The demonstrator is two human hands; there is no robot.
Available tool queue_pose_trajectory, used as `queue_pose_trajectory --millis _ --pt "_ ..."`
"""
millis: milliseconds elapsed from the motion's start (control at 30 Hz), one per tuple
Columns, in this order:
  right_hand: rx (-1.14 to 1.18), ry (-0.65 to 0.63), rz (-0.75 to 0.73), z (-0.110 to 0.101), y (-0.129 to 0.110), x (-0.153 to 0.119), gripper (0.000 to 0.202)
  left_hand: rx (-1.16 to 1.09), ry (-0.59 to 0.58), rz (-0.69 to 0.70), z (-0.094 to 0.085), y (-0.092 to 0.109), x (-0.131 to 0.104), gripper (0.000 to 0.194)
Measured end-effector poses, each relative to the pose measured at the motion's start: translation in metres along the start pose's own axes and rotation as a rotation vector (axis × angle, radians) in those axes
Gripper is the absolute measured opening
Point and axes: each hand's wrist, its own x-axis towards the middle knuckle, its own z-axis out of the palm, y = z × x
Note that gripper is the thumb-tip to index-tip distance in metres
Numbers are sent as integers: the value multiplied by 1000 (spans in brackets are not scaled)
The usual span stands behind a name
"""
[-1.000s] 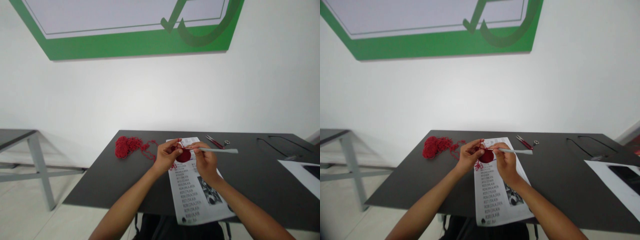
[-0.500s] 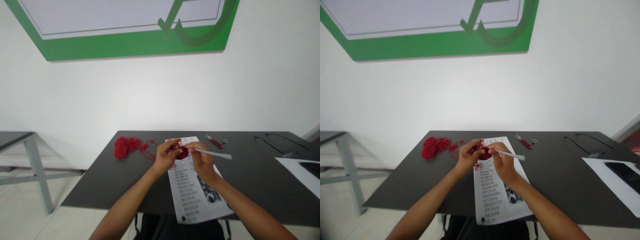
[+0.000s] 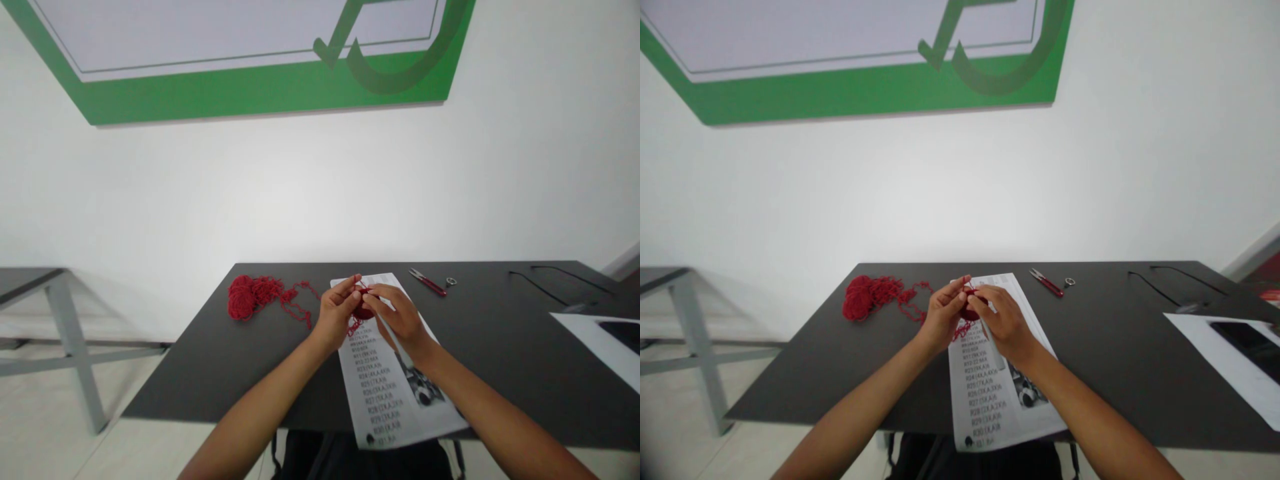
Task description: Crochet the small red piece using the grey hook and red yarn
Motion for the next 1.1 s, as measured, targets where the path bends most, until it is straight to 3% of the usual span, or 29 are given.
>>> queue_pose_trajectory --millis 167,333,533,700,967,1100 --pt "-5 -42 29 2 2 -5 38 -116 18 -104 0 1 -1 47" --pt "95 7 49 4 -1 -2 38 -112 22 -111 -3 0 1 49" --pt "255 26 149 4 -9 6 28 28 25 40 -8 7 8 52" --pt "205 22 239 7 -13 10 10 206 51 206 -13 17 14 48" --pt "114 -30 198 11 -15 10 7 482 20 313 -21 21 18 39" --pt "138 -34 244 13 -19 7 8 515 19 334 -25 19 20 40"
